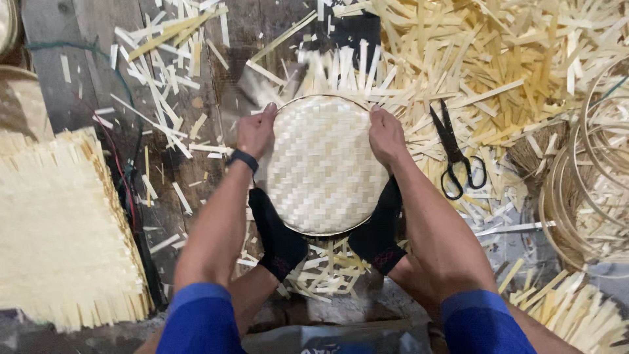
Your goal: The person weaves a basket by hand, placing a circular wooden rim onto a woven bamboo mat and folding the excess strips over the rim before securing them in place.
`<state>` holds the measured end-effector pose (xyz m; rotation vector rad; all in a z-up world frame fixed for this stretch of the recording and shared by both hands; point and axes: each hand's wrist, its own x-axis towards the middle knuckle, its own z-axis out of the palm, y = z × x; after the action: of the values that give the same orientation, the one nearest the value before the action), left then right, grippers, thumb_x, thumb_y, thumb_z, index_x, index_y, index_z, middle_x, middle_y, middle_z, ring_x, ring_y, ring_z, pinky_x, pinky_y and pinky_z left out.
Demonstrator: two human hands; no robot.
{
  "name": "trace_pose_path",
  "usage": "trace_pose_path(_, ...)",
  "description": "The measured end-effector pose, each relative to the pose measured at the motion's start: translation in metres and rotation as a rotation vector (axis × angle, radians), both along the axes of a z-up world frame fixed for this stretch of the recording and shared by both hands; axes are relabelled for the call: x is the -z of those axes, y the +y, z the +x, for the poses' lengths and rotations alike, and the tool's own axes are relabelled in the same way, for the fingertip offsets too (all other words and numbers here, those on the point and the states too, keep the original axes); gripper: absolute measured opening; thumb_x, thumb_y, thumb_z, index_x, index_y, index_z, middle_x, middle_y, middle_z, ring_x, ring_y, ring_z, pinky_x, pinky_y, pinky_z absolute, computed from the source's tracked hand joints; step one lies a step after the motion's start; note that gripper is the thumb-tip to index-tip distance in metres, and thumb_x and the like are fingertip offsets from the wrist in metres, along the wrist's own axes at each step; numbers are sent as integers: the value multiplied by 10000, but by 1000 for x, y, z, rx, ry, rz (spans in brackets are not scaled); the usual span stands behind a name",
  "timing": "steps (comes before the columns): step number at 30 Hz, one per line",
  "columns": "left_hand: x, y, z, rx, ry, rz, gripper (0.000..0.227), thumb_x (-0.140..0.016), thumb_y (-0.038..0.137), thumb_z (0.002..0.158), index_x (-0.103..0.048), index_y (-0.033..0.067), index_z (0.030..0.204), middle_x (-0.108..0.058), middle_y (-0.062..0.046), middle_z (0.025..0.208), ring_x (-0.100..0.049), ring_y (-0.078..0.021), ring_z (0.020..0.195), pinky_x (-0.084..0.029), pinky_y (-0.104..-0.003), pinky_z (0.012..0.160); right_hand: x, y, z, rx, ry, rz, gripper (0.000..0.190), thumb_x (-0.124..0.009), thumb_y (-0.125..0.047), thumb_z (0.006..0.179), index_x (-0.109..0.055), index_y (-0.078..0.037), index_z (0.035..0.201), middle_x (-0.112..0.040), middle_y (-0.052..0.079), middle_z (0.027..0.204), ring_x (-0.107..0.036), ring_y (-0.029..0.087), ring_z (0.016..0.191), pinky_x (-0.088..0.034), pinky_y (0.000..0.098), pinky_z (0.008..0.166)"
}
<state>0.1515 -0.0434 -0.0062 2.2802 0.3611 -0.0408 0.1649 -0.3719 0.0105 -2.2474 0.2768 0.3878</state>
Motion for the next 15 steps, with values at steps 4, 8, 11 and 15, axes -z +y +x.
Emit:
trace_pose_path(4, 8, 5, 5, -61, 233, -234, 737, -663, 586, 992, -621, -80, 680, -409, -68, 565, -358, -127, 576, -323, -370, 513, -6, 3, 2, 28, 99, 0, 533, -365, -375, 1078, -676, 55, 1131, -665, 310, 1194, -585, 480, 1159, -454, 468, 1025)
trace_pose_path(8, 3, 1, -15, -85, 68, -105, 698, -631, 624, 936, -690, -44, 744, -505, -148, 562, -435, -158, 565, -395, -372, 524, -18, 6, -18, 92, -134, -22, 551, -368, -390, 1067, -657, 69, 1166, -654, 322, 1184, -580, 493, 1134, -426, 487, 991)
trace_pose_path(11, 17, -5, -49, -121, -371, 456, 716, -489, 606, 1108, -749, 66, 716, -641, -126, 678, -576, -260, 680, -465, -436, 641, -18, 2, -30, 141, -8, -177, 608, -329, -429, 1097, -688, 61, 1127, -658, 343, 1157, -580, 505, 1125, -417, 503, 1001)
trace_pose_path(15, 41, 8, -55, -266, 138, 12, 775, -446, 659, 1016, -670, -33, 748, -593, -246, 649, -526, -350, 568, -418, -481, 629, 8, -9, -24, 201, 101, 2, 615, -368, -471, 1060, -666, 67, 1060, -670, 329, 1124, -608, 462, 1090, -442, 467, 981)
